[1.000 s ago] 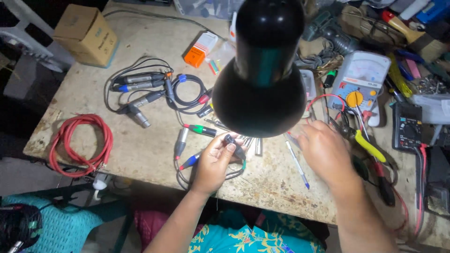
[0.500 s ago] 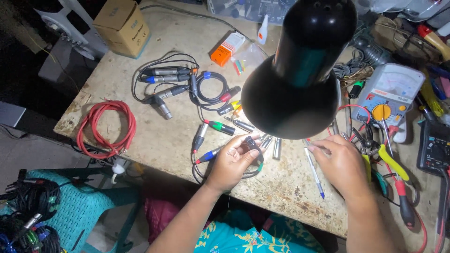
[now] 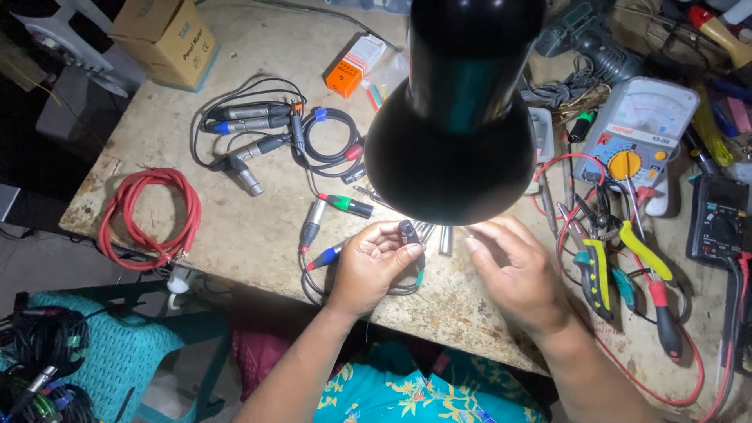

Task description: Soldering or connecting thin wires to a small electronic component at a repair bench.

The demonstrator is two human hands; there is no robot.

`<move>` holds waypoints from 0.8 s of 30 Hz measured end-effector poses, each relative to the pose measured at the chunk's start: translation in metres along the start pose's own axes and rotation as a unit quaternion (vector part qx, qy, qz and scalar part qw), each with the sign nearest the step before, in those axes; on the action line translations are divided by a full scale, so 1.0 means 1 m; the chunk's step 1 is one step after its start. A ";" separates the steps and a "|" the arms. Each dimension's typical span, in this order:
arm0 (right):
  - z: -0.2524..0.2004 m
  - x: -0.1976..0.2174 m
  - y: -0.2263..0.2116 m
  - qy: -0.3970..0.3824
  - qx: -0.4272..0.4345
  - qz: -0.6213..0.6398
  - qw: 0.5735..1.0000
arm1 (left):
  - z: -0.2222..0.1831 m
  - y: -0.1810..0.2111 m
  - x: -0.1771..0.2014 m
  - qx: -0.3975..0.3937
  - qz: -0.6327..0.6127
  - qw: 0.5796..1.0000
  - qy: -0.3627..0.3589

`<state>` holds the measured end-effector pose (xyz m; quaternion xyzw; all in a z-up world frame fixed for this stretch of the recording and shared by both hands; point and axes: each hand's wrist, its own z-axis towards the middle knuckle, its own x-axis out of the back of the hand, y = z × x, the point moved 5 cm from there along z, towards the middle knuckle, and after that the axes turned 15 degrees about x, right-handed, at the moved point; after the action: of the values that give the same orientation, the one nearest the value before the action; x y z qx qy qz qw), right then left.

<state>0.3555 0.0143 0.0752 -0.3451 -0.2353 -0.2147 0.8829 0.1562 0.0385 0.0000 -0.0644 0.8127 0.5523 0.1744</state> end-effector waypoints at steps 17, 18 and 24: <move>0.001 -0.017 -0.019 -0.031 0.065 -0.001 0.997 | -0.003 0.007 -0.006 -0.004 0.025 0.999 0.026; 0.000 -0.016 -0.017 -0.036 0.040 0.010 0.999 | -0.003 0.008 -0.006 -0.010 0.024 0.999 0.031; -0.011 -0.027 0.008 -0.048 -0.229 0.248 0.940 | -0.003 0.004 -0.001 -0.032 0.041 0.998 0.042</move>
<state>0.3411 0.0179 0.0492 -0.5954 -0.1290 -0.0206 0.7927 0.1557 0.0369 0.0046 -0.0595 0.8030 0.5818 0.1147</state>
